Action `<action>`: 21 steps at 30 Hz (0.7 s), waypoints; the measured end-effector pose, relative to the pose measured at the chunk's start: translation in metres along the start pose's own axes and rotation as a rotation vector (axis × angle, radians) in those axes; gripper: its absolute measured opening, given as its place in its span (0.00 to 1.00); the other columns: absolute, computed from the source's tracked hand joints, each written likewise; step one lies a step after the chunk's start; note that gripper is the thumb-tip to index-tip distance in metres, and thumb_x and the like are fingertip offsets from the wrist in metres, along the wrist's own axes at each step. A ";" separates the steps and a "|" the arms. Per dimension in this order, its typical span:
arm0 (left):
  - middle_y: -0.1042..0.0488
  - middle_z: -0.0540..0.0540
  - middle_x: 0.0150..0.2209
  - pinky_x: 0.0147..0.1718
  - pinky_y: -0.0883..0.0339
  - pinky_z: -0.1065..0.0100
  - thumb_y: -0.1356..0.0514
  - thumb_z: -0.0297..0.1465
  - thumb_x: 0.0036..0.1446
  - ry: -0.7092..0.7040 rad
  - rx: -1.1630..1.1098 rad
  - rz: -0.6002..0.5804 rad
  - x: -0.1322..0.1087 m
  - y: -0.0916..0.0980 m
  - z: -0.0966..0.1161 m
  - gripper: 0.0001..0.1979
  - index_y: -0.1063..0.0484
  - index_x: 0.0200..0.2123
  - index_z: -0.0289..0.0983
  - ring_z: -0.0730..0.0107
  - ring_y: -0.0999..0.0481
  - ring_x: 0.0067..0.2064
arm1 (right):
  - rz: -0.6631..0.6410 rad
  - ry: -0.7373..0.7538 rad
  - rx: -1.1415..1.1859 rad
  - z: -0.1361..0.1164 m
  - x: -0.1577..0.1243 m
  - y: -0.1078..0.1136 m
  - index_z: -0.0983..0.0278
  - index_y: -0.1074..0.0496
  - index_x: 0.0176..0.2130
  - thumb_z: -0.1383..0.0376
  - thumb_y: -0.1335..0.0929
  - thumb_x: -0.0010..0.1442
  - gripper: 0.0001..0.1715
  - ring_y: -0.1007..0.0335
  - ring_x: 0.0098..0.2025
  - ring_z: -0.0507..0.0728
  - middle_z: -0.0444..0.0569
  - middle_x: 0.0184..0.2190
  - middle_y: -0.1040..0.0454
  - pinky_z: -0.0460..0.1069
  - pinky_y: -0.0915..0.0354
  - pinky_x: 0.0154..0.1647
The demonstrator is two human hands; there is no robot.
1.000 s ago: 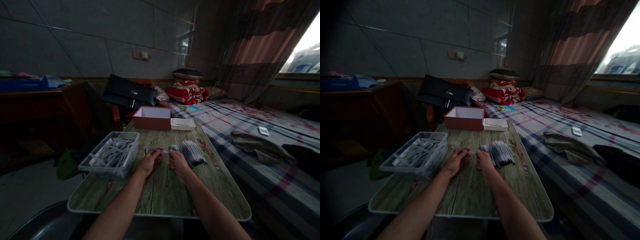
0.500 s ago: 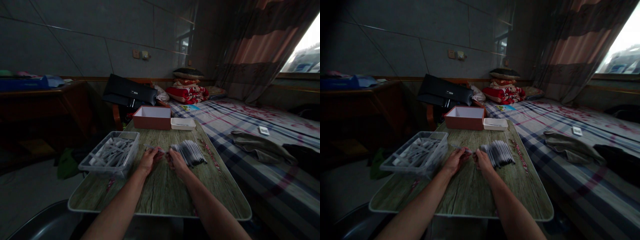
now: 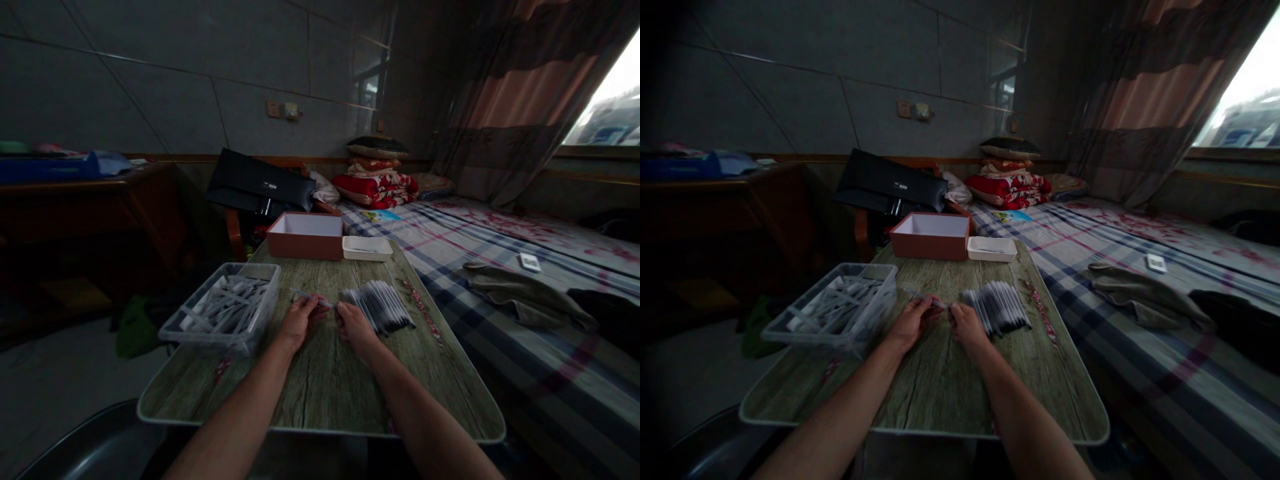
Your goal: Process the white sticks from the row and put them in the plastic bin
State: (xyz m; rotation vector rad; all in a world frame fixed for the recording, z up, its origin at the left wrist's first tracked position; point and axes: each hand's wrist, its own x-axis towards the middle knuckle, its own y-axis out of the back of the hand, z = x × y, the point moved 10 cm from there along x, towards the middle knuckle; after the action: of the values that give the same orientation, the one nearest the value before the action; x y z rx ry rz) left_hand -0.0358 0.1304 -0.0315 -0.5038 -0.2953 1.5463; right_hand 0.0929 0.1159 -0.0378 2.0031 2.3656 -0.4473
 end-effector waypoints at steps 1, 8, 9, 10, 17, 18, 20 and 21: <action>0.21 0.47 0.30 0.31 0.27 0.72 0.30 0.38 0.45 0.001 -0.007 0.004 0.000 0.001 0.000 0.14 0.24 0.31 0.34 0.70 0.21 0.32 | -0.006 0.021 0.011 -0.001 0.001 -0.001 0.62 0.41 0.29 0.49 0.31 0.51 0.21 0.54 0.14 0.44 0.34 0.17 0.44 0.41 0.60 0.12; 0.21 0.48 0.30 0.30 0.27 0.73 0.30 0.39 0.45 -0.004 -0.005 0.004 0.000 0.002 -0.001 0.14 0.24 0.31 0.35 0.71 0.21 0.33 | 0.001 0.024 0.083 -0.001 0.000 -0.001 0.62 0.38 0.35 0.46 0.33 0.52 0.23 0.49 0.15 0.44 0.38 0.25 0.36 0.40 0.59 0.11; 0.21 0.48 0.30 0.31 0.27 0.73 0.30 0.39 0.45 -0.007 -0.002 -0.003 0.000 0.002 -0.001 0.15 0.24 0.31 0.35 0.71 0.21 0.33 | -0.002 0.007 0.056 0.000 0.000 -0.001 0.63 0.38 0.32 0.45 0.35 0.54 0.24 0.50 0.15 0.44 0.38 0.23 0.38 0.40 0.59 0.11; 0.21 0.48 0.30 0.31 0.27 0.73 0.30 0.39 0.44 -0.009 -0.001 -0.005 0.001 0.002 -0.001 0.15 0.24 0.31 0.35 0.71 0.21 0.33 | -0.006 -0.004 0.032 0.001 0.000 -0.001 0.63 0.38 0.30 0.45 0.35 0.54 0.24 0.51 0.14 0.44 0.38 0.20 0.40 0.40 0.59 0.11; 0.21 0.48 0.30 0.29 0.28 0.73 0.29 0.39 0.42 -0.012 -0.024 0.017 0.003 0.004 -0.001 0.16 0.24 0.31 0.35 0.71 0.22 0.31 | -0.039 0.052 0.144 -0.006 -0.001 -0.005 0.59 0.41 0.38 0.53 0.28 0.46 0.25 0.50 0.14 0.44 0.33 0.22 0.37 0.39 0.58 0.11; 0.21 0.48 0.30 0.29 0.28 0.72 0.29 0.40 0.43 -0.014 -0.017 0.014 0.002 0.004 -0.001 0.16 0.24 0.31 0.35 0.71 0.22 0.31 | -0.038 0.037 0.155 -0.005 -0.002 -0.005 0.59 0.40 0.39 0.51 0.29 0.47 0.25 0.49 0.14 0.44 0.35 0.24 0.35 0.39 0.58 0.10; 0.21 0.48 0.30 0.30 0.28 0.71 0.29 0.41 0.43 -0.024 0.007 0.004 0.002 0.003 0.000 0.17 0.24 0.31 0.34 0.70 0.22 0.32 | -0.035 0.004 0.126 -0.002 -0.002 -0.006 0.62 0.38 0.36 0.45 0.33 0.51 0.25 0.49 0.14 0.44 0.37 0.23 0.34 0.40 0.58 0.10; 0.21 0.48 0.30 0.31 0.29 0.70 0.30 0.41 0.43 -0.031 0.019 0.002 0.001 0.002 0.001 0.17 0.24 0.32 0.35 0.70 0.22 0.32 | -0.035 -0.006 0.096 -0.001 -0.002 -0.006 0.63 0.37 0.33 0.44 0.34 0.52 0.25 0.50 0.14 0.44 0.38 0.22 0.36 0.40 0.58 0.10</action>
State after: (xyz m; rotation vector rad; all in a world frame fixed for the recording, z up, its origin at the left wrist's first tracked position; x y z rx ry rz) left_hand -0.0385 0.1314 -0.0317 -0.4654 -0.3036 1.5588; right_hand 0.0878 0.1131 -0.0356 1.9978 2.4237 -0.5782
